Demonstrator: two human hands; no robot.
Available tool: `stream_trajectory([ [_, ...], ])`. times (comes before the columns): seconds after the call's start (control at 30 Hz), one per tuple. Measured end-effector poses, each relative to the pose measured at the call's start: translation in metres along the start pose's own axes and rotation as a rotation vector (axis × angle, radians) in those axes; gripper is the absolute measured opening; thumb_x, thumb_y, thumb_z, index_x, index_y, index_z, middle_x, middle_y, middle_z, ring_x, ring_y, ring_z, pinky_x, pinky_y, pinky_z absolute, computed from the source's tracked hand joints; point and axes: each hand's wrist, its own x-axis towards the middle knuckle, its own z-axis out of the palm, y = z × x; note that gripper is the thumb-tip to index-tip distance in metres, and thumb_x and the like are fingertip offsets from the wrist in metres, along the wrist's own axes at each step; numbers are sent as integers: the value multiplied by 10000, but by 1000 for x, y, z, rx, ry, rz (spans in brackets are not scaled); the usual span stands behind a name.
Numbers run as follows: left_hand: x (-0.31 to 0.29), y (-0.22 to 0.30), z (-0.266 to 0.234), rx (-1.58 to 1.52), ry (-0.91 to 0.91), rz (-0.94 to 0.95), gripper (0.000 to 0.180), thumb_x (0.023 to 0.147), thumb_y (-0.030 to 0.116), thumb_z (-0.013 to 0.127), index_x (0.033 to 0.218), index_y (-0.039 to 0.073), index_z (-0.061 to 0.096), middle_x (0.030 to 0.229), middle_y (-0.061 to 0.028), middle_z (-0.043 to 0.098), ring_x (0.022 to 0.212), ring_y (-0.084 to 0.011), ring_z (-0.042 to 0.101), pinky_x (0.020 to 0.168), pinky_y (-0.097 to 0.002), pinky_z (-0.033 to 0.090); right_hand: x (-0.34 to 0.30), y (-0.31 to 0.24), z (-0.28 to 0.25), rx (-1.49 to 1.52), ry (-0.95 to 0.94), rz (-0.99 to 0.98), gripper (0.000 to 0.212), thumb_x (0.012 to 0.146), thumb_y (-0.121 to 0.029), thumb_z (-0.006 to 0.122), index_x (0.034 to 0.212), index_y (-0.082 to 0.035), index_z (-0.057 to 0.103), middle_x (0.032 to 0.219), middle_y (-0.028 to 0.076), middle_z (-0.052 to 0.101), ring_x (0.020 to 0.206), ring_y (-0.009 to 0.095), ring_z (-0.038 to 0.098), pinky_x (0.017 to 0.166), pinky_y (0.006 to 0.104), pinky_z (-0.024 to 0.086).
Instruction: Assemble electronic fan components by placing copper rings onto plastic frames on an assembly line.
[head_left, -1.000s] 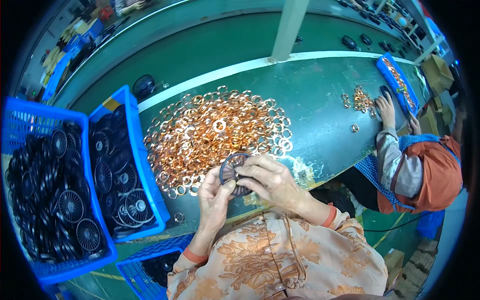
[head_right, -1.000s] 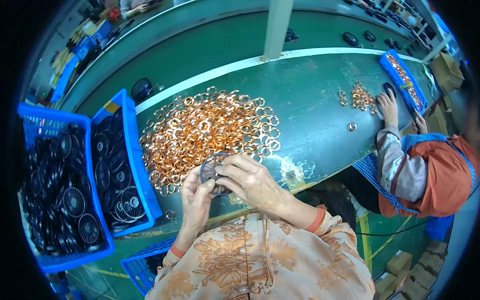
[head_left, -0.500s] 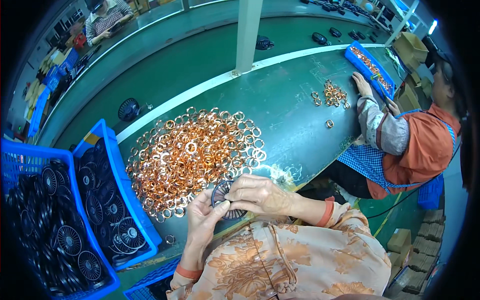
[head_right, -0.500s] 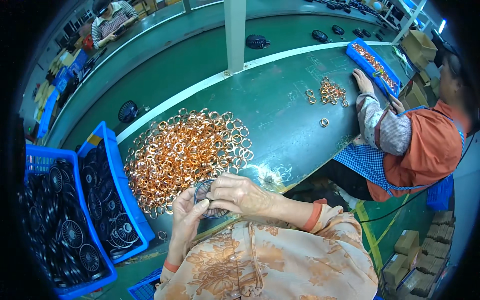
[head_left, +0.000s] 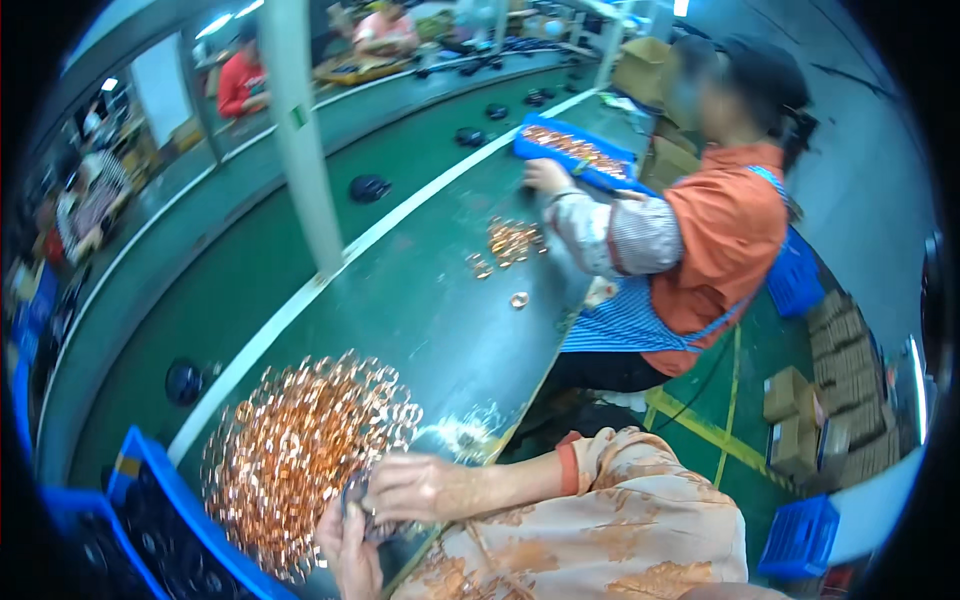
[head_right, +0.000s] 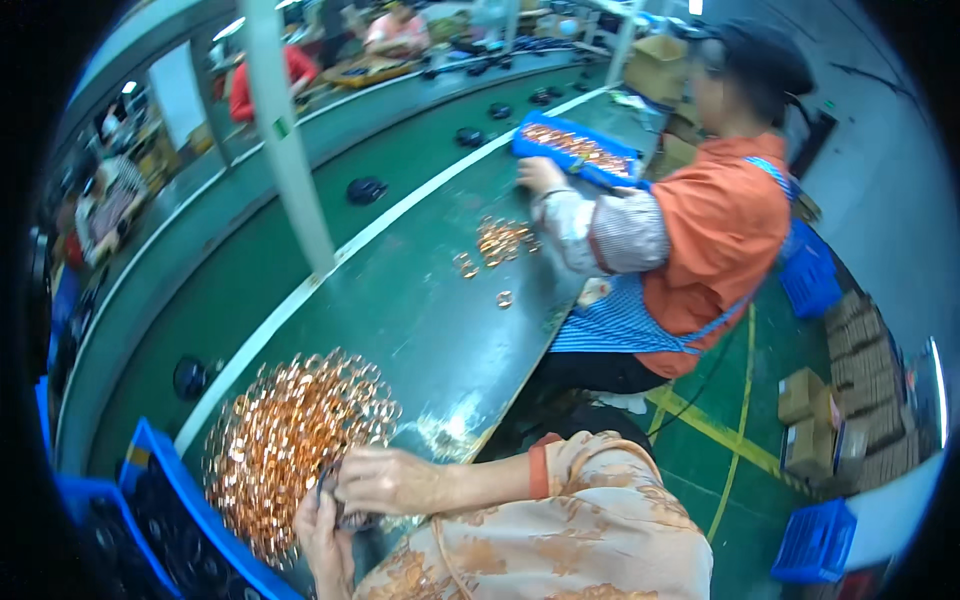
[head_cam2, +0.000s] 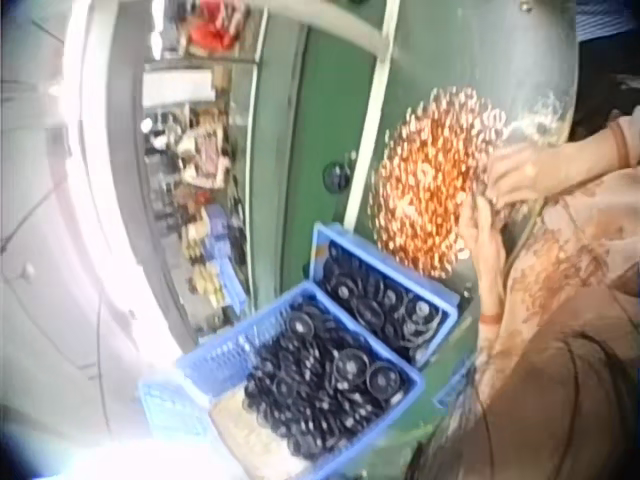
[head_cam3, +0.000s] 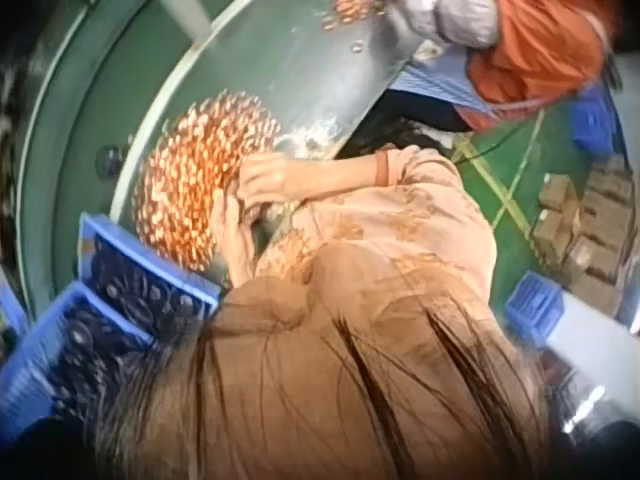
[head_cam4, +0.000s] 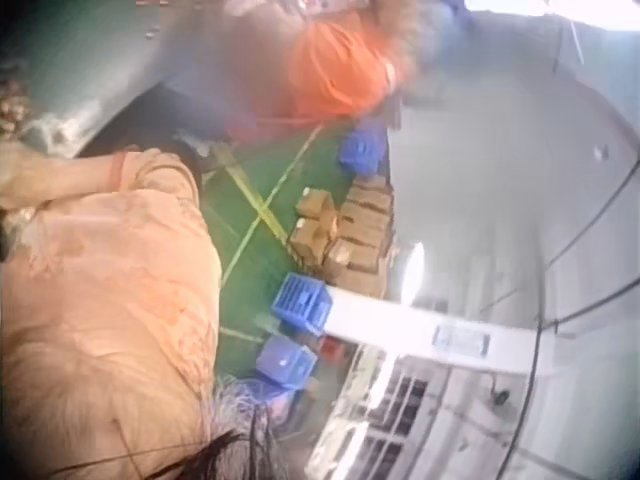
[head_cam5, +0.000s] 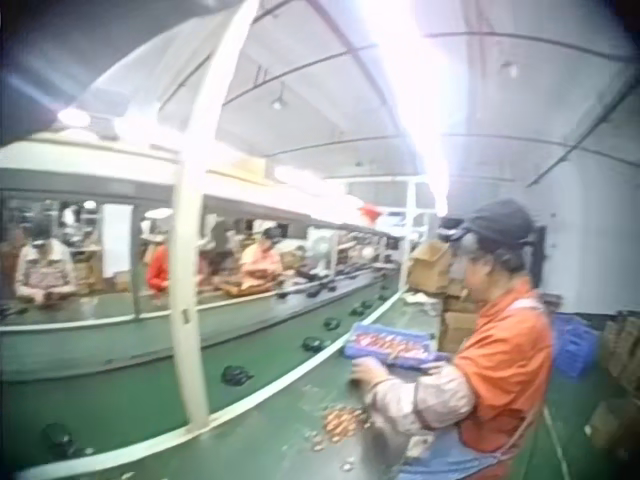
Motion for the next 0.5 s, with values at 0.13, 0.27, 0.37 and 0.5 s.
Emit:
stream_trajectory([
  [0.13,4,-5,-15,-29,-85,-87,339,989,140,600,1290,-10,553,1111,-109,658,1010,-188,644,862,-317,534,-4,4,-2,93,-106,-19,165,834,-161,724,838,-20,641,871,96,571,843,282,572,739,385,494],
  [0.27,4,-12,-14,28,-104,-76,284,973,73,602,1246,-3,577,1126,-112,663,974,-186,645,871,-314,537,-8,5,-4,198,-57,91,235,795,-216,768,923,-39,680,885,85,576,898,278,580,800,383,490],
  [0.37,6,-14,-12,66,-65,-18,289,958,50,618,1240,-5,581,1129,-104,664,977,-177,645,876,-310,535,-2,-3,-8,157,83,218,399,794,-246,782,1115,-40,665,909,71,590,980,274,595,874,367,485],
  [0.5,3,-14,0,194,83,144,297,952,27,619,1245,-12,590,1145,-97,668,1015,-161,643,883,-308,535,-13,-2,12,709,3,758,479,928,-322,691,1293,-47,547,1004,82,630,987,172,604,864,345,506],
])
